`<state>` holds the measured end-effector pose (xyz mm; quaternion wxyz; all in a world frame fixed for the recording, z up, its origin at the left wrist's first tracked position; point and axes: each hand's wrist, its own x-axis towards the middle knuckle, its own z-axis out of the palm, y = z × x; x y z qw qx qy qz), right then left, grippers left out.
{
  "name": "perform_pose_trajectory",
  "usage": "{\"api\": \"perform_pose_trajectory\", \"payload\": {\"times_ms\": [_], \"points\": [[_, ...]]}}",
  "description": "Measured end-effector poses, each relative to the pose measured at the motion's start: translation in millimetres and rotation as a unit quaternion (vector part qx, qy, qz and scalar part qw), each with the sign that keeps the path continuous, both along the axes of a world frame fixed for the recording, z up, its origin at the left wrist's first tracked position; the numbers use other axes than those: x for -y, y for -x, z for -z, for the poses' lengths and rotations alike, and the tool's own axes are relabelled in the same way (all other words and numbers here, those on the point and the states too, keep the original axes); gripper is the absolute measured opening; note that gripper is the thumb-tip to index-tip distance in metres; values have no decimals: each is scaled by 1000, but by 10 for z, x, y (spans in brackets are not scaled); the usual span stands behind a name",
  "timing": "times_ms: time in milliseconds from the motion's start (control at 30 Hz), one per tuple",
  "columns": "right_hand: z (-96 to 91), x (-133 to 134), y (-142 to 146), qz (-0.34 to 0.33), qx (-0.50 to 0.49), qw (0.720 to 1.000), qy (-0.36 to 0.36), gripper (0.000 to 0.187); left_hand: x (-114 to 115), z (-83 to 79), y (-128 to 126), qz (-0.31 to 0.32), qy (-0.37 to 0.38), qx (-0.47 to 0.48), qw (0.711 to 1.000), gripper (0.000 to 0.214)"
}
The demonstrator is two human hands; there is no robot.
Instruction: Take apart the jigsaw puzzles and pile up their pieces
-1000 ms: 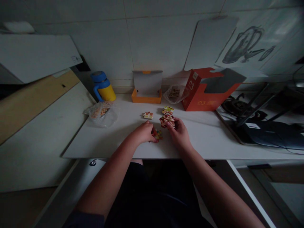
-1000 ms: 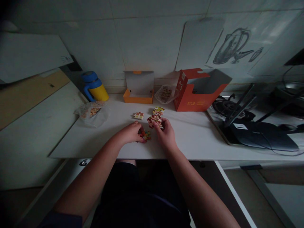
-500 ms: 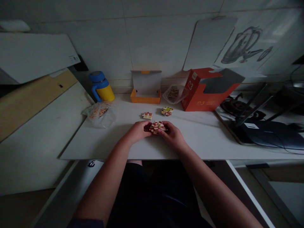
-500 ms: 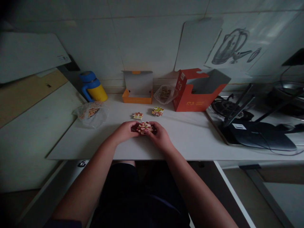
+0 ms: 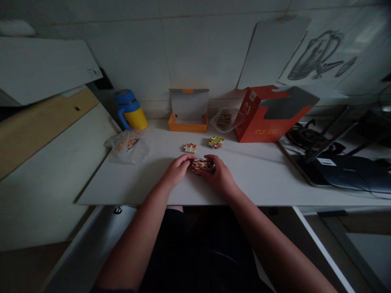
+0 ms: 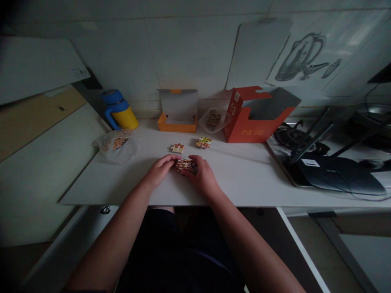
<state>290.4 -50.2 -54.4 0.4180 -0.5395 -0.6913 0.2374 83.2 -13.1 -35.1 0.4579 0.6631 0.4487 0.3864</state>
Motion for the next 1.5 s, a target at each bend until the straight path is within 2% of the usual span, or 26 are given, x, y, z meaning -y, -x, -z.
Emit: {"api": "perform_pose_trajectory", "payload": {"times_ms": [133, 267, 333, 400, 533, 600, 667, 733, 833, 967, 1167, 1367, 1500], "points": [[-5, 20, 58, -50, 124, 989, -63, 38, 139, 26, -199, -5, -6, 52, 999, 32], [29, 61, 109, -54, 224, 971, -68, 29, 270, 2, -341, 4, -27, 25, 999, 31], [32, 75, 113, -63, 218, 972, -67, 28, 292, -12, -350, 4, -30, 0, 1000, 31], [13, 71, 106, -74, 169, 981, -60, 30, 244, -15, -303, -5, -36, -4, 999, 31], [-84, -66, 99, -35, 8, 999, 28, 43, -127, 18, -61, -90, -75, -6, 993, 27], [-142, -233, 128, -12, -49, 997, 62, 48, -400, 39, 81, -146, -49, -37, 987, 27], [-196, -462, 195, 6, -63, 996, 64, 48, -651, 54, 189, -191, -4, -61, 980, 30], [-243, -714, 291, 34, -56, 996, 63, 47, -822, 62, 244, -205, 17, -71, 976, 34], [-294, -1023, 440, 56, -16, 996, 68, 44, -904, 73, 253, -203, 15, -84, 976, 34], [-299, -1192, 541, 77, 73, 992, 62, 44, -856, 103, 242, -191, 2, -104, 976, 30], [-252, -1194, 557, 108, 166, 980, 28, 48, -843, 111, 236, -163, -11, -136, 977, 33], [-262, -1147, 567, 119, 175, 977, 22, 46, -814, 92, 187, -146, -31, -166, 975, 30], [-244, -1133, 573, 119, 169, 977, 47, 42, -788, 120, 152, -141, -26, -152, 978, 29]]}}
